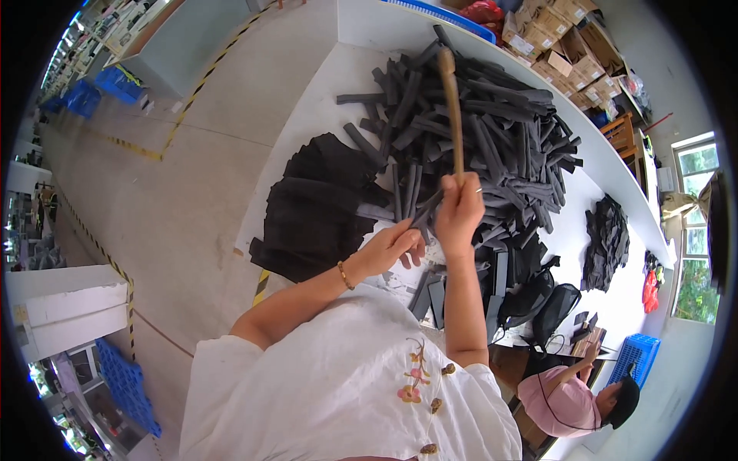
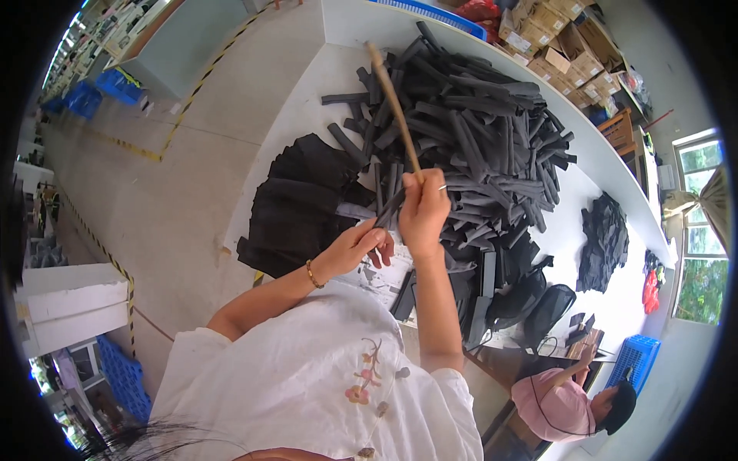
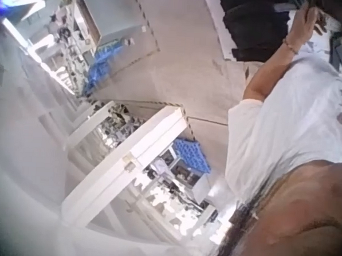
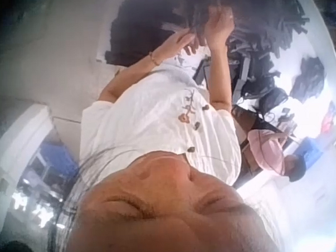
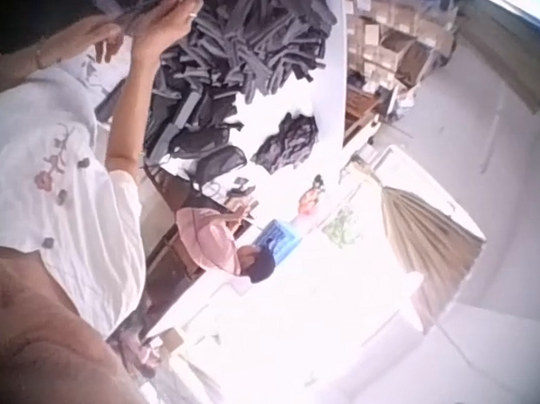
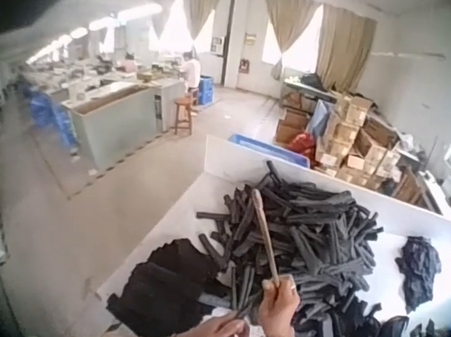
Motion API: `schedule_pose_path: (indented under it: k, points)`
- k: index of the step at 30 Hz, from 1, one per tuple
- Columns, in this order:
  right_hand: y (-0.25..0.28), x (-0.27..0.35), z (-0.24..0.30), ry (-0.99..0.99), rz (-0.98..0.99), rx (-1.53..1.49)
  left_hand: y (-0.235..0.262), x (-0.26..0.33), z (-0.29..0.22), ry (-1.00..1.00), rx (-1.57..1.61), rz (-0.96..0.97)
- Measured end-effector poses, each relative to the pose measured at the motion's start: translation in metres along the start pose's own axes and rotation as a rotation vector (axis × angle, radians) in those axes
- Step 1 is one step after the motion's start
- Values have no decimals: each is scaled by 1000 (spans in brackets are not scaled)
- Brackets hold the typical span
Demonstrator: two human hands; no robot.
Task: Processing and preparing black foam strips using a wooden stick at a workshop table.
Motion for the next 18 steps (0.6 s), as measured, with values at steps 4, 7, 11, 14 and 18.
schedule_pose_path:
  k: [4,7,11,14,18]
  points:
    - [-5,-25,12,57,-36,-17,-10,11,-14,-9,113,-16]
    - [-2,-38,17,58,-89,-22,-21,22,-15,12,100,9]
    - [8,-56,0,84,-164,10,-34,35,26,60,-246,184]
    - [24,-74,-32,-295,-125,-204,-32,46,36,66,-370,198]
    - [1,-49,-27,-307,129,-175,70,30,-55,-188,-123,-571]
Point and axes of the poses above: each hand's wrist, its own x-axis away from the middle knuckle, its own y-axis out of the back of the hand, z = x × y, the point moved 10 cm from there along -x, towards the middle knuckle, and after that the axes turned 9 degrees about -x, right-handed, at the moved point
